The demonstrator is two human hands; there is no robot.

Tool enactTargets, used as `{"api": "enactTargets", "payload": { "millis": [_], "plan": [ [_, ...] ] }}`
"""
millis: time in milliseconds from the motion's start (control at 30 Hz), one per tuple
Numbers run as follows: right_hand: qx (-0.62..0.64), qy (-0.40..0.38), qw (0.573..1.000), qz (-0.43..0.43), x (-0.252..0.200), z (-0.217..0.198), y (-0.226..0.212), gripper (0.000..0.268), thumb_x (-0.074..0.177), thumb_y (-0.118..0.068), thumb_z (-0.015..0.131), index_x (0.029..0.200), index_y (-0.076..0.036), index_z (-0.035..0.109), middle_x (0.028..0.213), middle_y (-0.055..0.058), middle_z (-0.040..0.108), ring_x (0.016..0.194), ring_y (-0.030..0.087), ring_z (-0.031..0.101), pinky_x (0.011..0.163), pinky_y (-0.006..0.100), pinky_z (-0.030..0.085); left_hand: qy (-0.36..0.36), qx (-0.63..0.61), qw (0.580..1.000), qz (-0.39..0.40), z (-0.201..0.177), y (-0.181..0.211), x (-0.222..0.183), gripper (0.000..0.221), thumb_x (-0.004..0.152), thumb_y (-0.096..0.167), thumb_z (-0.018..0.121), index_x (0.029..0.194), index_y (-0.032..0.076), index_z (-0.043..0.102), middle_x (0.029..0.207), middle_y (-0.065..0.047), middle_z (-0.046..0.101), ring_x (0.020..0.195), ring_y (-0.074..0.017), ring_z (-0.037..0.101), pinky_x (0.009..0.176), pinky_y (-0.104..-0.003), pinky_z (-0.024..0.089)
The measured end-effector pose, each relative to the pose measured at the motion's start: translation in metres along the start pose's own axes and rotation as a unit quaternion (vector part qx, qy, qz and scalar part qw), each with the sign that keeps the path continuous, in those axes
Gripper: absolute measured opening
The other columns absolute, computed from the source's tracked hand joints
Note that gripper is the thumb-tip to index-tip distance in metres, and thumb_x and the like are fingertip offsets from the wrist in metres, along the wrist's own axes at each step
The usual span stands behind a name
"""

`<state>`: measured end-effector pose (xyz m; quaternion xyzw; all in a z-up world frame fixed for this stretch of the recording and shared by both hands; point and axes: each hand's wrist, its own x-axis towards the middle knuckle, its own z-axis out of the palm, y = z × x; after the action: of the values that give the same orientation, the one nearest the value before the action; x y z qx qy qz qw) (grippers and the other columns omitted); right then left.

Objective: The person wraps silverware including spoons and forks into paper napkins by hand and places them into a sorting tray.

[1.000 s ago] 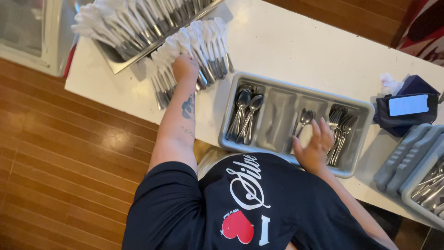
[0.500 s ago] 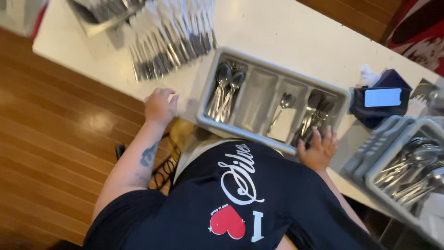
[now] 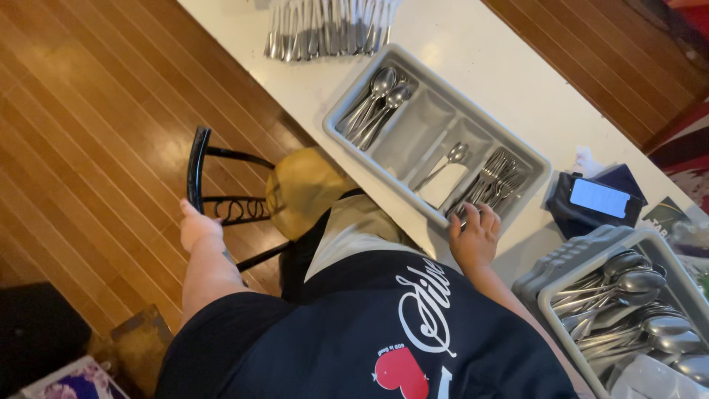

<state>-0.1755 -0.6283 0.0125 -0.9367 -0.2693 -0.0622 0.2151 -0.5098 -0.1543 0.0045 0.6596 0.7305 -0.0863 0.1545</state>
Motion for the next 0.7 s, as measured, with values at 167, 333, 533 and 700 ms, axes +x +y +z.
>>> {"api": "enactTargets", "payload": {
  "millis": [167, 333, 533, 700],
  "plan": [
    [-0.023, -0.036, 0.999, 0.032, -0.008, -0.007, 0.006, 0.028, 0.095, -0.032, 0.07, 0.111, -0.01, 0.066, 0.115, 0.018, 0.062, 0.112, 0.04, 0.059, 0.095, 0.05, 0.049, -0.05, -0.022, 0.998, 0.028, 0.02, -0.05, -0.015, 0.11, 0.079, 0.018, 0.085, 0.165, 0.018, 0.017, 0.126, -0.024, 0.066, 0.116, -0.041, 0.064, 0.097, -0.049, 0.051],
    [-0.023, -0.055, 0.998, 0.014, -0.012, -0.003, 0.012, 0.023, 0.098, -0.032, 0.064, 0.105, -0.01, 0.066, 0.095, 0.017, 0.07, 0.087, 0.041, 0.067, 0.072, 0.053, 0.052, -0.082, -0.058, 0.994, 0.038, 0.025, -0.1, -0.043, 0.117, 0.074, 0.014, 0.084, 0.166, 0.013, 0.011, 0.124, -0.027, 0.067, 0.112, -0.0403, 0.068, 0.095, -0.044, 0.055],
    [-0.058, -0.074, 0.995, -0.024, -0.022, -0.008, 0.02, 0.024, 0.099, -0.034, 0.06, 0.093, -0.013, 0.067, 0.084, 0.013, 0.072, 0.082, 0.038, 0.069, 0.07, 0.053, 0.054, -0.17, -0.061, 0.983, 0.029, 0.012, -0.136, -0.064, 0.114, 0.066, 0.016, 0.091, 0.157, 0.007, 0.024, 0.121, -0.026, 0.068, 0.105, -0.0369, 0.071, 0.088, -0.049, 0.06],
    [-0.055, -0.109, 0.992, 0.033, -0.025, -0.018, 0.026, 0.021, 0.092, -0.035, 0.062, 0.09, -0.017, 0.071, 0.081, 0.012, 0.072, 0.08, 0.036, 0.07, 0.069, 0.052, 0.055, -0.308, -0.024, 0.951, -0.028, -0.027, -0.107, -0.01, 0.103, 0.063, 0.05, 0.092, 0.143, -0.002, 0.053, 0.133, -0.03, 0.063, 0.117, -0.0403, 0.063, 0.098, -0.051, 0.052]
  ]
}}
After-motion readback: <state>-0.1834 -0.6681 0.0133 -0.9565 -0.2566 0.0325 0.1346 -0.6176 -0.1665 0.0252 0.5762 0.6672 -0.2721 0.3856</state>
